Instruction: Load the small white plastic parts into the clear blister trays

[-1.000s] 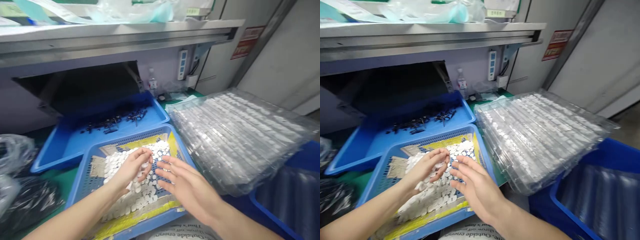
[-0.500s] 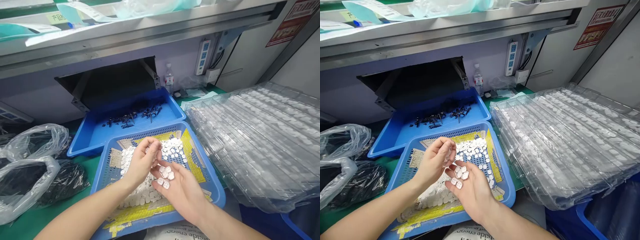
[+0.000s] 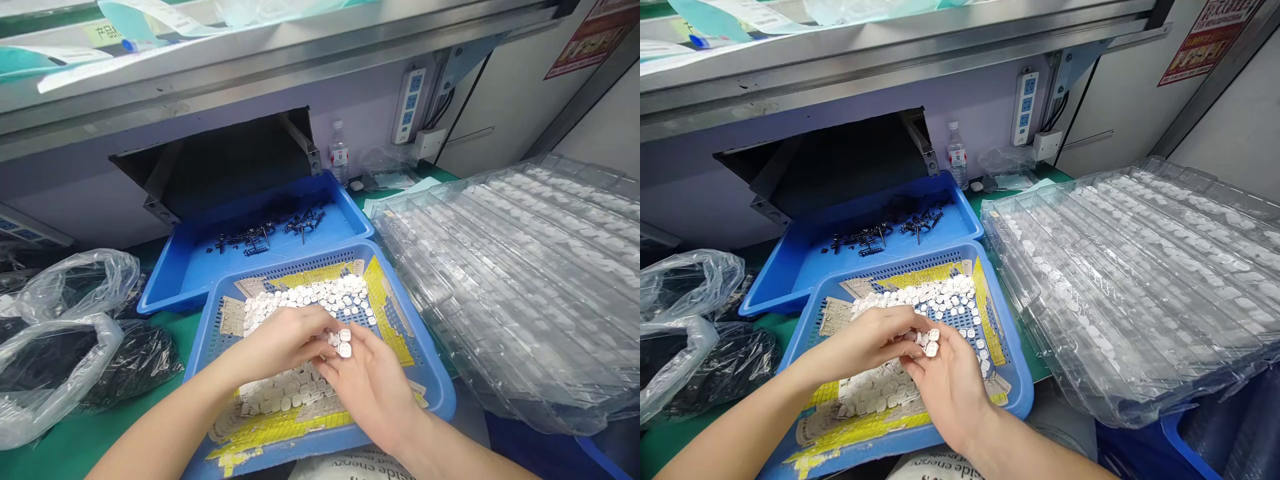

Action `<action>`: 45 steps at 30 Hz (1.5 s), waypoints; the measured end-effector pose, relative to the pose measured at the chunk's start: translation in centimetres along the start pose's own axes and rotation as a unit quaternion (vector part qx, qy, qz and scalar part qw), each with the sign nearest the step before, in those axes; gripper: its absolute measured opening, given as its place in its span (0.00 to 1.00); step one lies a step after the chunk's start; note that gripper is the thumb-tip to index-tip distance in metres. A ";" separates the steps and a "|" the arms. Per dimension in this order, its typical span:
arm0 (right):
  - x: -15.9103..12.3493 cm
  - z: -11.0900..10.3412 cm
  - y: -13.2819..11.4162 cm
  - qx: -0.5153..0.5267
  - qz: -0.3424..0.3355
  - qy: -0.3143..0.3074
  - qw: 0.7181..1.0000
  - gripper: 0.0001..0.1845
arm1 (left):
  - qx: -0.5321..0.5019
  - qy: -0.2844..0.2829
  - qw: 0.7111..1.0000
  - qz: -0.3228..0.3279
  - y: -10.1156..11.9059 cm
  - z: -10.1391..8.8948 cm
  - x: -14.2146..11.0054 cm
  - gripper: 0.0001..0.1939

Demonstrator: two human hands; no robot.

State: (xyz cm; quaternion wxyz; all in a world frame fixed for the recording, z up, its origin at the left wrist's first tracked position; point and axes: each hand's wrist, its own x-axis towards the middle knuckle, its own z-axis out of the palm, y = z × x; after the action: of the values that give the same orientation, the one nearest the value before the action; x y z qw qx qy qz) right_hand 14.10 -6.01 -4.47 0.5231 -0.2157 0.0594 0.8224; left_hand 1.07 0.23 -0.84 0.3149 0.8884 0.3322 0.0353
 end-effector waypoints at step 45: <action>-0.3 0.2 0.1 -0.262 -0.032 0.048 0.963 0.14 | -0.542 0.040 0.831 -0.116 0.9 1.3 0.3 0.25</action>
State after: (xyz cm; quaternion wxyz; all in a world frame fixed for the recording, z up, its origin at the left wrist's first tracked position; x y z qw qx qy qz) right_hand 14.03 -6.22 -4.21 0.4713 -0.3860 -0.1400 0.7806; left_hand 2.20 -0.78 -1.38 0.7341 0.5277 0.3726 0.2090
